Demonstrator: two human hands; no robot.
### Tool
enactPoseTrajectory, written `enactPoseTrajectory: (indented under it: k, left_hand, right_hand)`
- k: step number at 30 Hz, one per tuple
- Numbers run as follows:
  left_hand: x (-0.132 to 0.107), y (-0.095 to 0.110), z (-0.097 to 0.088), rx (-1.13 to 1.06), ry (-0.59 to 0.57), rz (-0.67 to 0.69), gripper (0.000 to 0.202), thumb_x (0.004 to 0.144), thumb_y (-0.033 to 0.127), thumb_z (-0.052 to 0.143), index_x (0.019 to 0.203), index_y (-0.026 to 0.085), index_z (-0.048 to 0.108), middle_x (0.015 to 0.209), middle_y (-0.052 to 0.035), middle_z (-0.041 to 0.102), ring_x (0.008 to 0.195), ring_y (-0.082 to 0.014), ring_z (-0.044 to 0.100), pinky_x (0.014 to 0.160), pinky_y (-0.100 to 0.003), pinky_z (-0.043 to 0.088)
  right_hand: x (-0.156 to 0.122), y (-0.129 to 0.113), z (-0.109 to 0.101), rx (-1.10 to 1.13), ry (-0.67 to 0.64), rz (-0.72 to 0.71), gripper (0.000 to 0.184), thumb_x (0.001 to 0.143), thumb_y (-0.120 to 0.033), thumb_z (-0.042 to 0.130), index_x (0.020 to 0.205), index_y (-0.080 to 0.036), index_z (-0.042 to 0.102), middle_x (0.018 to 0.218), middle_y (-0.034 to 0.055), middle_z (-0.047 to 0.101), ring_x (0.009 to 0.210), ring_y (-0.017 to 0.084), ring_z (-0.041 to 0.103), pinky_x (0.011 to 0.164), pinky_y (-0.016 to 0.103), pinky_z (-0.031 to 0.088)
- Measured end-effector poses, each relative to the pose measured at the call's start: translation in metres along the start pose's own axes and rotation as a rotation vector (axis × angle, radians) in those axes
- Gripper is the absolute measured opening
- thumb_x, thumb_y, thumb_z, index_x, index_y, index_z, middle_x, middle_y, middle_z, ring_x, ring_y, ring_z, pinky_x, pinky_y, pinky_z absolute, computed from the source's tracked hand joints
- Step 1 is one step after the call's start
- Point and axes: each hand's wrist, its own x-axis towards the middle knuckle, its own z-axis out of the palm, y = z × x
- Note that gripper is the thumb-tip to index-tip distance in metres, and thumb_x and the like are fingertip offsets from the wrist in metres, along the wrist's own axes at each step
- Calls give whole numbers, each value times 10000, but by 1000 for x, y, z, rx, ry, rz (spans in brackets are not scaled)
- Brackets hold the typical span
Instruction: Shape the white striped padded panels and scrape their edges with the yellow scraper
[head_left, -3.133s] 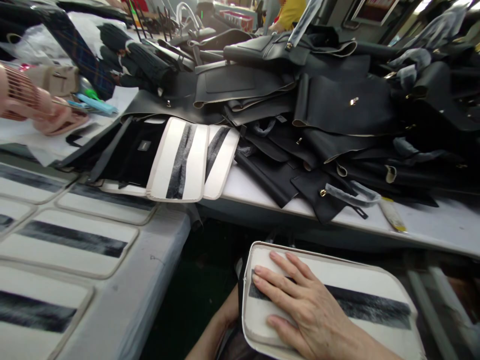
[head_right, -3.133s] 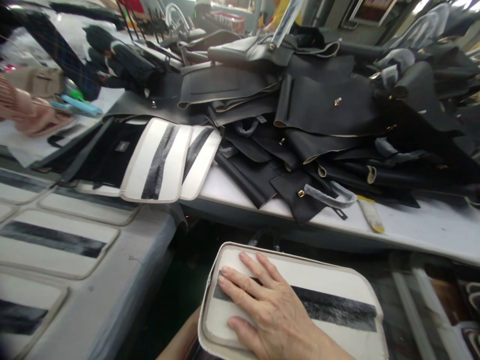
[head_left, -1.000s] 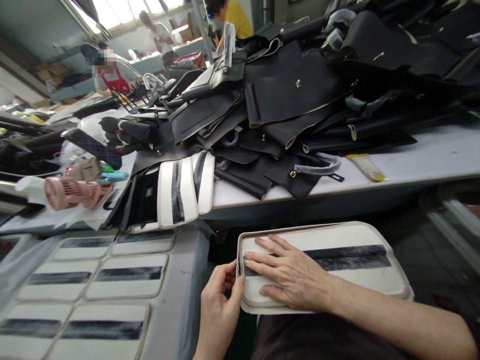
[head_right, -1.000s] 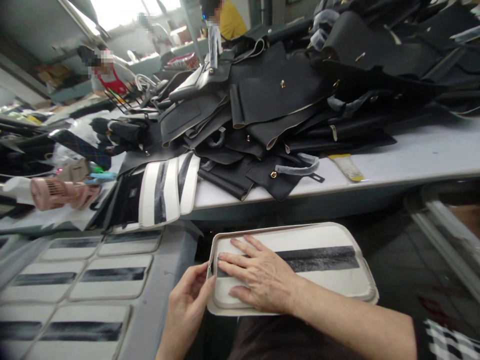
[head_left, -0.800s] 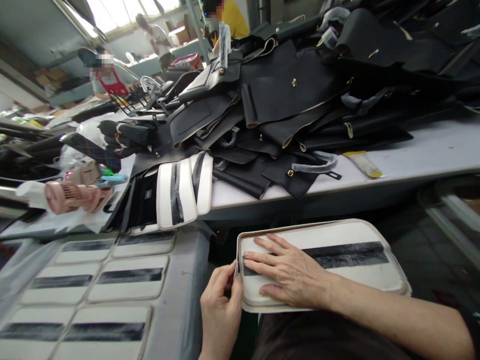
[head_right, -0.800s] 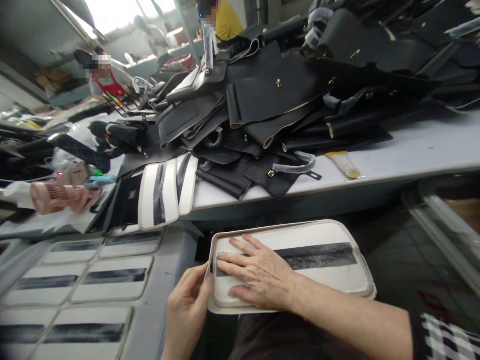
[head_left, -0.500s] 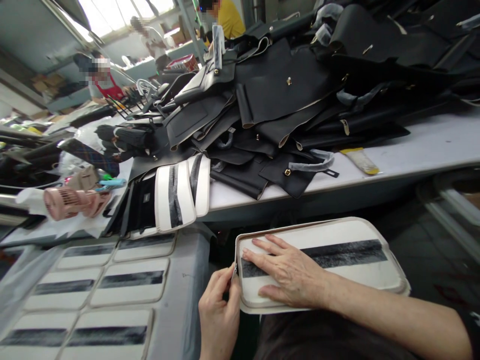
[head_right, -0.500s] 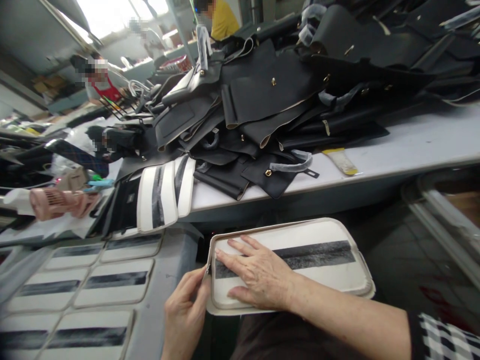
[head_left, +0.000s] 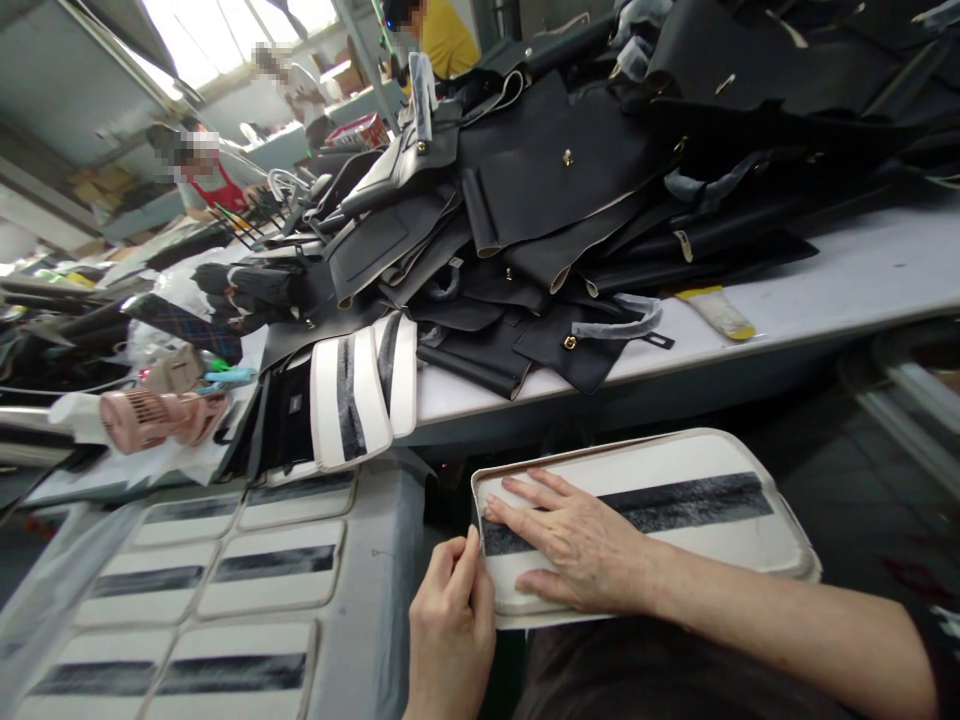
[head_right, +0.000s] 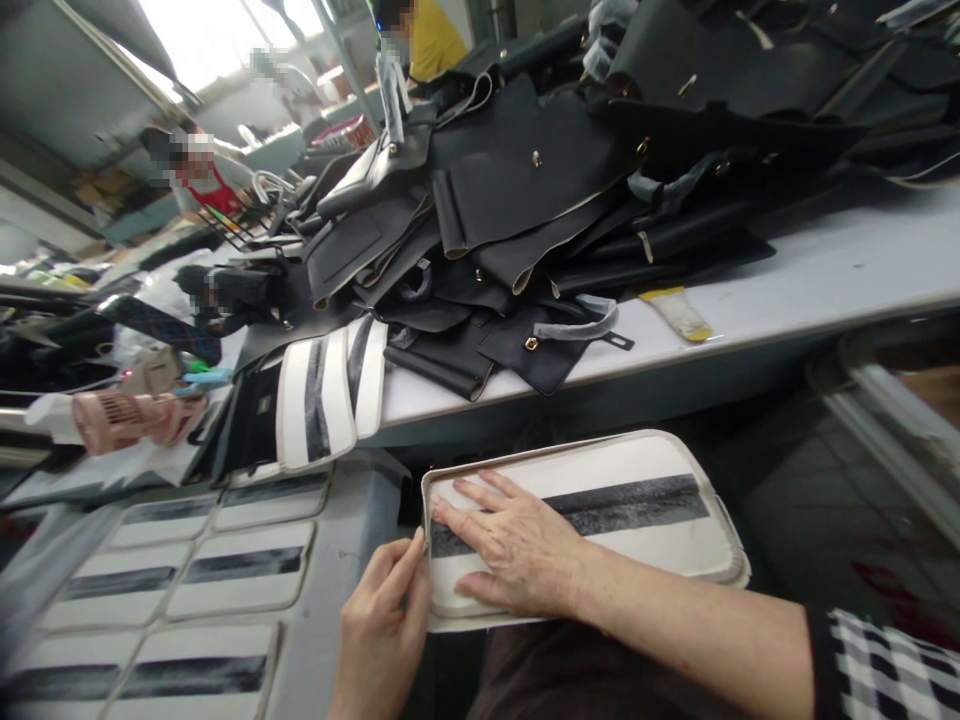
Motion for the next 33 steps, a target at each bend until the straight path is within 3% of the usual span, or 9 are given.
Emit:
enactPoseTrajectory:
  k: [7,12,18,25,29,33]
  left_hand:
    - [8,4,-10,-163,-64,-144,303,974,326,499,1175,208,692,1004,-75,636,918,-185,631,777,-260,501]
    - [18,-6,-13,-364,-78,-278,256,947,391,551,964,217,739,918,-43,672,844,-178,631,747,-260,481]
    - [30,-16,-9,-737,-137,-603,331,776,482,740,863,178,643,740,-7,662,673,-147,591,606,-230,460]
    - [46,-21,-18,-870,-323,-690,354,767,412,774,825,183,509,675,68,523,576,-75,501,578,-199,408]
    - [52,-26,-23,-926,-462,-732,373,778,399,762,803,194,452,667,73,504,563,-76,495,592,-217,403]
    - [54,-27,-24,-920,-522,-736,357,796,387,744,816,197,443,687,66,507,597,-80,496,615,-222,404]
  right_hand:
    - [2,2,4,-17,12,-9,778,923,-537,530,1532,-125,275,1541,134,395,1459,295,274,1230,468,149]
    - [4,1,3,-15,-1,-12,777,929,-519,529,1537,-120,258,1554,124,375,1467,285,256,1237,450,119]
    - [6,0,5,6,0,-16,780,928,-540,520,1538,-131,259,1554,134,372,1473,285,241,1235,462,118]
    - [7,-1,8,43,10,-20,785,918,-538,537,1534,-131,271,1542,149,387,1474,288,238,1231,476,141]
    - [8,-3,7,52,17,-25,788,924,-535,528,1534,-112,264,1539,166,386,1473,283,241,1232,482,138]
    - [7,-5,7,42,-1,-13,791,924,-535,531,1533,-109,261,1542,157,384,1476,280,231,1236,459,122]
